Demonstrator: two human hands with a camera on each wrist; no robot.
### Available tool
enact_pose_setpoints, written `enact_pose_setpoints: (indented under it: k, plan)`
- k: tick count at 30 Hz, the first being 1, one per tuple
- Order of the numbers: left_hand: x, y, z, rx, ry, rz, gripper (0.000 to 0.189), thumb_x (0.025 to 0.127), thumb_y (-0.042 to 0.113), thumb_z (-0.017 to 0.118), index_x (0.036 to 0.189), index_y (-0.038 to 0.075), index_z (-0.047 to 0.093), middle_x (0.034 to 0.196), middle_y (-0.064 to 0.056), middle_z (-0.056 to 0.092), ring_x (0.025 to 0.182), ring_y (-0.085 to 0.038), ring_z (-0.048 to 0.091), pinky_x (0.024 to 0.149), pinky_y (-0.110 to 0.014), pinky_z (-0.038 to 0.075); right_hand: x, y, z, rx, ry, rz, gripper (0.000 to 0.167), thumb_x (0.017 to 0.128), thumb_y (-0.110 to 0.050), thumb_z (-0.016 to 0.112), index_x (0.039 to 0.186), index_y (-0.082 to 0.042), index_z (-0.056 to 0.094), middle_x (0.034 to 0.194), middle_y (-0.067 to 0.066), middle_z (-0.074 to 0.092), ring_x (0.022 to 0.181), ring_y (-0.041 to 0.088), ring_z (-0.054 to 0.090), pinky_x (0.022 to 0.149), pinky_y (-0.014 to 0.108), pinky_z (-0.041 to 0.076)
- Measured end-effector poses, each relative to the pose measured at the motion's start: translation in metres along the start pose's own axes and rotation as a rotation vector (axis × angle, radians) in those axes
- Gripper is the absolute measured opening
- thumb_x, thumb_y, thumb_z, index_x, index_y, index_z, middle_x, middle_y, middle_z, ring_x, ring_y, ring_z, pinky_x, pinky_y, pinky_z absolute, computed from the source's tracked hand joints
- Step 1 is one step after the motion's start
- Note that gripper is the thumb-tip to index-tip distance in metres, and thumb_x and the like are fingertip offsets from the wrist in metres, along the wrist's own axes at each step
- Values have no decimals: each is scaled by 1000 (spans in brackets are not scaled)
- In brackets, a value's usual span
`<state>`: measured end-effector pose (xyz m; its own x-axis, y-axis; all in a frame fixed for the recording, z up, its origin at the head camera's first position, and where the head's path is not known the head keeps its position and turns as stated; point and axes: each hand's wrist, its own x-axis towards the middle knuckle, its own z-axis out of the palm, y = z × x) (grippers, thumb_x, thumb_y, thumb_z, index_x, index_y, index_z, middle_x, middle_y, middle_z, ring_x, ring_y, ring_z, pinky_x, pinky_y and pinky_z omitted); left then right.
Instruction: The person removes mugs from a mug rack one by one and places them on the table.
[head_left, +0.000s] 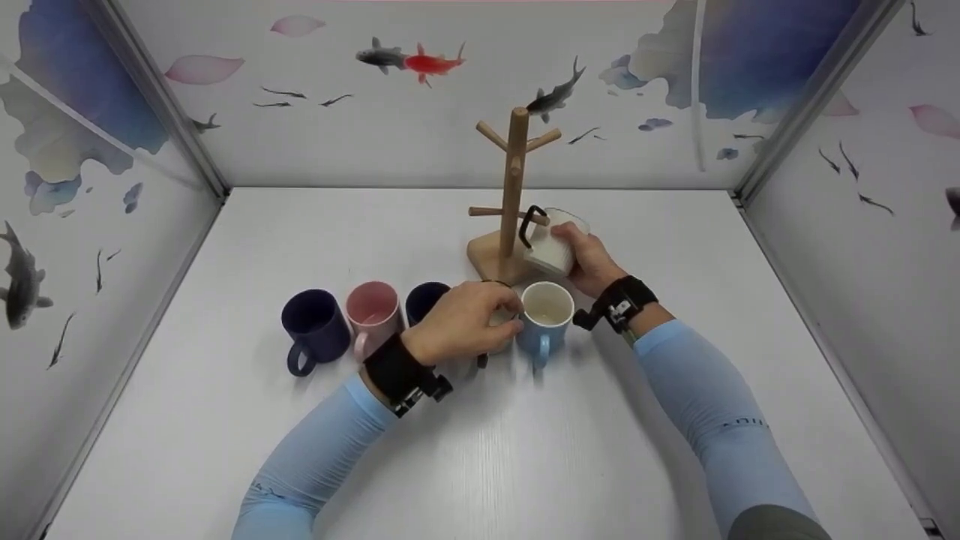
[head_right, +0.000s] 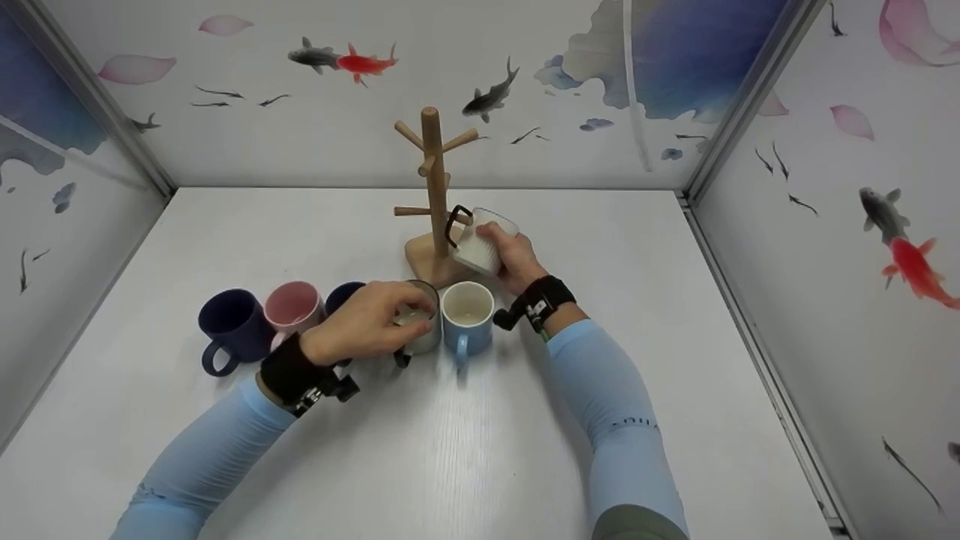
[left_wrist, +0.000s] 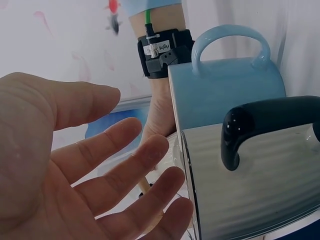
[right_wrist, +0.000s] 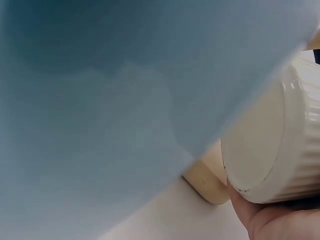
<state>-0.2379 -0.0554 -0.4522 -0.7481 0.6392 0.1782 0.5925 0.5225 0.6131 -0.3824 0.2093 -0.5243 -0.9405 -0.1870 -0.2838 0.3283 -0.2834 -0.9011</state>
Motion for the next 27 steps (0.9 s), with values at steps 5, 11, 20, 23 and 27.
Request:
enact_pose_setpoints:
  k: [5, 11, 20, 23, 27]
  plan:
    - [0, 1, 1, -18, -9, 2, 29, 103, 24, 77, 123, 4, 80, 120, -14, 84, 111, -36, 79, 101, -53, 63, -4, -4, 0, -16, 40, -3, 47, 102, -30, 65, 142, -9, 54, 128, 3, 69, 117, 16, 68, 96, 27, 61]
    - [1, 3, 0, -15, -10, -4, 29, 103, 26, 77, 124, 6, 81, 119, -11, 85, 111, -31, 79, 101, -51, 64, -10, -11, -3, -50, 42, -39, 59, 100, -33, 63, 150, -6, 49, 130, 4, 67, 118, 17, 67, 97, 27, 61]
    - [2, 3, 0, -39, 31, 5, 29, 103, 26, 75, 122, 5, 82, 116, -9, 85, 111, -31, 78, 101, -49, 64, -23, -22, -7, -100, 17, -81, 56, 101, -31, 62, 150, -7, 48, 132, 5, 66, 118, 18, 67, 98, 27, 62]
    - [3, 3, 0, -54, 52, 10, 27, 103, 24, 75, 121, 4, 81, 116, -10, 85, 110, -31, 79, 101, -49, 64, -28, -25, -7, -106, 17, -92, 52, 101, -29, 61, 147, -8, 50, 131, 4, 66, 118, 17, 68, 98, 27, 62]
    - [5, 3, 0, -102, 83, -1, 25, 105, 22, 73, 119, 3, 82, 115, -13, 85, 109, -34, 80, 99, -49, 65, -33, -26, -7, -128, 17, -96, 53, 101, -27, 61, 149, -8, 49, 132, 3, 66, 120, 16, 67, 99, 27, 62]
